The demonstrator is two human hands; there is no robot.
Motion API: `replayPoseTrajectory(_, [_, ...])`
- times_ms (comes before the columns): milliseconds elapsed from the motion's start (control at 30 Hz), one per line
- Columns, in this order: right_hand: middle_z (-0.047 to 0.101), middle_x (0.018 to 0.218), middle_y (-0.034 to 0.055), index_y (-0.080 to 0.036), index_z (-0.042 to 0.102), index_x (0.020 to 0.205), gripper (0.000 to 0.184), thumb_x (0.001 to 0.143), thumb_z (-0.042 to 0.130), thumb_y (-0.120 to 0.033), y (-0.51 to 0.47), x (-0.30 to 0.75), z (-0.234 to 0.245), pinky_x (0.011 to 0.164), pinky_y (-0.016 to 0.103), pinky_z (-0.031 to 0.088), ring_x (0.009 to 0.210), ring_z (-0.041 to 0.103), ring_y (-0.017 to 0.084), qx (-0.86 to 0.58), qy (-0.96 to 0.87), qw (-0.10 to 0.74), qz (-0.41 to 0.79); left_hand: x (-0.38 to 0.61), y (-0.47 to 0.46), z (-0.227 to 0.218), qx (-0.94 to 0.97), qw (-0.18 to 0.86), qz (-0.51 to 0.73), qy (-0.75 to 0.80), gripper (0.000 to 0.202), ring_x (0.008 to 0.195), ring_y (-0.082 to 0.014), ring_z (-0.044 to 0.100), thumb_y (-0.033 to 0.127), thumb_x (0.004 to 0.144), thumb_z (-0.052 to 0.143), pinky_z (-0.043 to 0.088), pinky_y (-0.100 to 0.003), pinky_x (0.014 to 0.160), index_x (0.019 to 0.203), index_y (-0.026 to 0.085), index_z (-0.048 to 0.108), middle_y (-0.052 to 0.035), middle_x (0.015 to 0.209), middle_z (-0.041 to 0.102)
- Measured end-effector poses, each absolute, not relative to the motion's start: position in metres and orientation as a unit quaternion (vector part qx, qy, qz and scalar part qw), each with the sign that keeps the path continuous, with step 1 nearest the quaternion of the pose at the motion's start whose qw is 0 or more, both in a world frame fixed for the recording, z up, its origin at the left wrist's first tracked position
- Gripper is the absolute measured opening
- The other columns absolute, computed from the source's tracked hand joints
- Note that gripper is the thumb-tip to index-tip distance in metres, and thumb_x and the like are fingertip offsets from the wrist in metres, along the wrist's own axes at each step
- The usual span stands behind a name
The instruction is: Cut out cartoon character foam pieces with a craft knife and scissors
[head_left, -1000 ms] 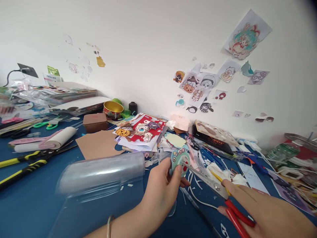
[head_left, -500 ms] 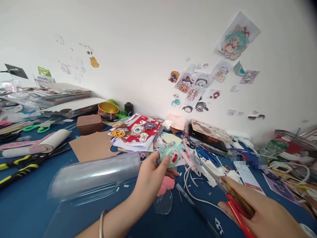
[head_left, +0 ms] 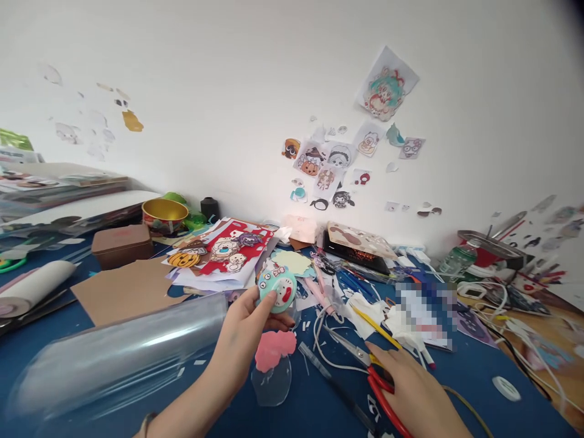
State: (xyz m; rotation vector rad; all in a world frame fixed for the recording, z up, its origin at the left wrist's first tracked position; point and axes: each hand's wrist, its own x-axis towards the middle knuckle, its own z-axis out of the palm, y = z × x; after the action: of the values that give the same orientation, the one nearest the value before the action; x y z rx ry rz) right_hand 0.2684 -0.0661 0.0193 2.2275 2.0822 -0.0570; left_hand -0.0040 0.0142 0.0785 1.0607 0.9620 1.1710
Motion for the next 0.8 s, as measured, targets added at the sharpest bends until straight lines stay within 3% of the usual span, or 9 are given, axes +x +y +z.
replayPoseTrajectory(133, [0.061,0.120,0.0075,-0.035,0.040,0.138,0.068,0.076,0.060,-0.017,-0.061,0.259,0.044,0.073,0.031,0.054,0.102,0.062,0.027,0.714,0.692,0.092,-0.049,0.000,0.012,0.073,0.468,0.615,0.477,0.419,0.036,0.058,-0.0189,0.064,0.049,0.074,0.058,0.051,-0.027,0.058,0.088,0.017,0.052,-0.0026,0.059,0.066])
replayPoseTrajectory(233, [0.062,0.115,0.0079,-0.030,0.054,0.128,0.045,0.085,0.049,-0.015,-0.045,0.255,0.055,0.069,0.026,0.052,0.095,0.064,0.021,0.739,0.668,0.076,0.030,0.005,0.011,0.070,0.471,0.622,0.461,0.423,0.039,0.057,-0.0189,0.064,0.052,0.073,0.059,0.051,-0.026,0.057,0.090,0.017,0.052,-0.0025,0.058,0.066])
replayPoseTrajectory(300, [0.062,0.112,0.0127,-0.019,0.058,0.121,0.037,0.089,0.042,-0.010,-0.029,0.254,0.053,0.077,0.030,0.050,0.105,0.058,0.025,0.757,0.646,0.068,0.070,0.007,0.010,0.068,0.475,0.627,0.449,0.423,0.041,0.056,-0.0185,0.063,0.054,0.071,0.060,0.050,-0.026,0.056,0.090,0.017,0.053,-0.0025,0.058,0.066])
replayPoseTrajectory(367, [0.065,0.101,0.0138,-0.013,0.065,0.105,0.023,0.086,0.053,-0.012,-0.012,0.254,0.045,0.075,0.032,0.050,0.102,0.060,0.027,0.772,0.627,0.076,0.075,0.010,0.011,0.066,0.479,0.633,0.438,0.423,0.044,0.055,-0.0180,0.063,0.056,0.069,0.060,0.050,-0.026,0.055,0.088,0.017,0.054,-0.0031,0.057,0.066])
replayPoseTrajectory(500, [0.064,0.099,0.0048,-0.013,0.062,0.098,0.013,0.089,0.057,-0.021,0.008,0.258,0.027,0.078,0.036,0.052,0.094,0.061,0.018,0.782,0.613,0.068,0.088,0.012,0.013,0.060,0.485,0.639,0.421,0.424,0.047,0.053,-0.0166,0.061,0.061,0.066,0.060,0.049,-0.024,0.055,0.084,0.017,0.054,-0.0050,0.056,0.067])
replayPoseTrajectory(600, [0.067,0.092,0.0077,-0.012,0.063,0.088,0.006,0.085,0.058,-0.011,0.008,0.264,0.023,0.074,0.032,0.051,0.088,0.064,0.019,0.772,0.626,0.031,0.106,0.013,0.014,0.054,0.489,0.642,0.416,0.419,0.050,0.052,-0.0172,0.061,0.063,0.066,0.060,0.049,-0.026,0.055,0.083,0.017,0.054,-0.0046,0.055,0.066])
replayPoseTrajectory(700, [0.068,0.074,0.0084,-0.013,0.060,0.084,0.016,0.088,0.046,-0.008,0.003,0.271,0.025,0.053,0.026,0.047,0.067,0.066,0.019,0.756,0.643,-0.027,0.121,0.014,0.012,0.050,0.492,0.640,0.417,0.416,0.045,0.052,-0.0172,0.062,0.060,0.071,0.056,0.049,-0.026,0.055,0.087,0.018,0.052,-0.0031,0.054,0.065])
replayPoseTrajectory(800, [0.070,0.088,0.0118,-0.012,0.056,0.102,0.025,0.094,0.033,-0.015,-0.002,0.270,0.030,0.058,0.028,0.050,0.075,0.068,0.021,0.740,0.649,-0.093,0.151,0.016,0.009,0.050,0.495,0.639,0.417,0.416,0.043,0.052,-0.0177,0.062,0.058,0.073,0.054,0.049,-0.026,0.054,0.086,0.017,0.052,-0.0020,0.054,0.064])
